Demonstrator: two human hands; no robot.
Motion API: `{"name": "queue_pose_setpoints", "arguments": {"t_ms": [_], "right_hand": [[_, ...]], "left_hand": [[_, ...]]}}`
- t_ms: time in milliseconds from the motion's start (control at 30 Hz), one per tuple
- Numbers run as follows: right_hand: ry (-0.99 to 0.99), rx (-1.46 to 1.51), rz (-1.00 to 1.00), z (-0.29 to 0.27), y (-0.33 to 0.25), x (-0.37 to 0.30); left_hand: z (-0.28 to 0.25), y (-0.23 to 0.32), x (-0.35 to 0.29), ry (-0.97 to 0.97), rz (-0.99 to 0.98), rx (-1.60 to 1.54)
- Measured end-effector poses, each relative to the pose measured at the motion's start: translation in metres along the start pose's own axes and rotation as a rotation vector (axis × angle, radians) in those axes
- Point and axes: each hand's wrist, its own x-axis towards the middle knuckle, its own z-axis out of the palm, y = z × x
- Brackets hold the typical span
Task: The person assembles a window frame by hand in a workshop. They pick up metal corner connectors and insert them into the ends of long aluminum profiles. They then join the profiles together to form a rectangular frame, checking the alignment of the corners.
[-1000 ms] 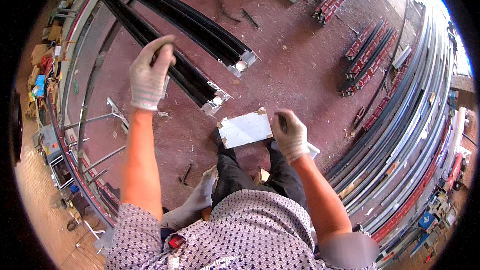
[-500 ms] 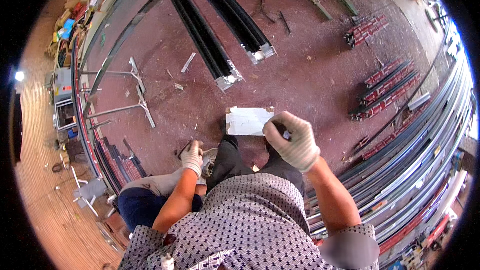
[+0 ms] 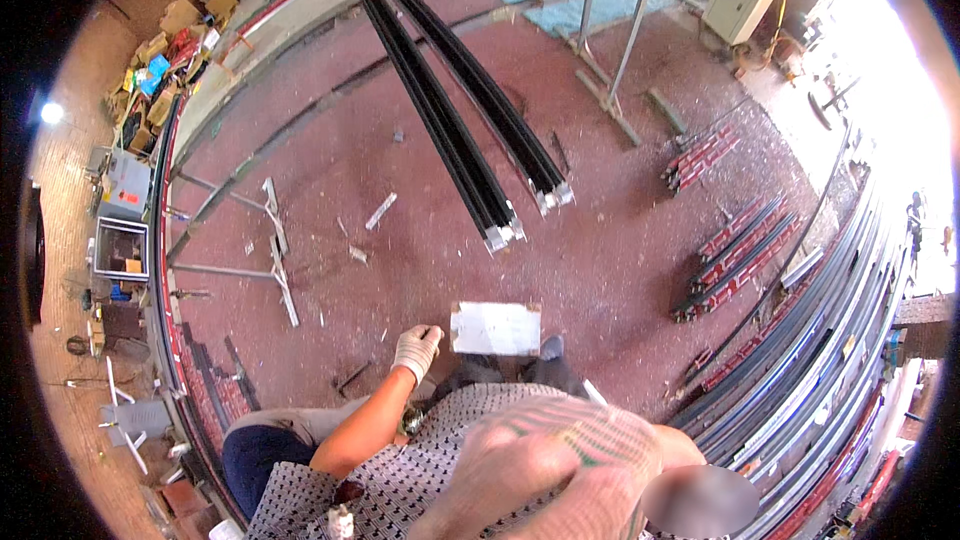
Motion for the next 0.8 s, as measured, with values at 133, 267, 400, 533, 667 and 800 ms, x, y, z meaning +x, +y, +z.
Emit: {"name": "queue_pose_setpoints", "arguments": {"t_ms": [133, 267, 400, 533, 667, 800], "right_hand": [[-0.232, 0.205, 0.022, 0.022, 0.025, 0.046], [-0.182, 0.088, -0.018, 0.041, 0.032, 0.060], [-0.212, 0.090, 0.053, 0.042, 0.044, 0.075], [-0.273, 0.219, 0.139, 0.032, 0.065, 0.081], [-0.313, 0.266, 0.221, 0.016, 0.058, 0.082], [-0.394, 0.392, 0.337, -0.003, 0.059, 0.084]], "left_hand": [[-0.029, -0.013, 0.008, 0.021, 0.014, 0.070], [-0.055, -0.026, -0.001, -0.001, -0.062, 0.041], [-0.076, -0.060, -0.004, 0.061, -0.207, -0.058], [-0.093, -0.110, -0.030, 0.266, -0.313, -0.206], [-0.068, -0.108, -0.045, 0.374, -0.361, -0.321], [-0.008, -0.158, -0.077, 0.554, -0.423, -0.549]]}}
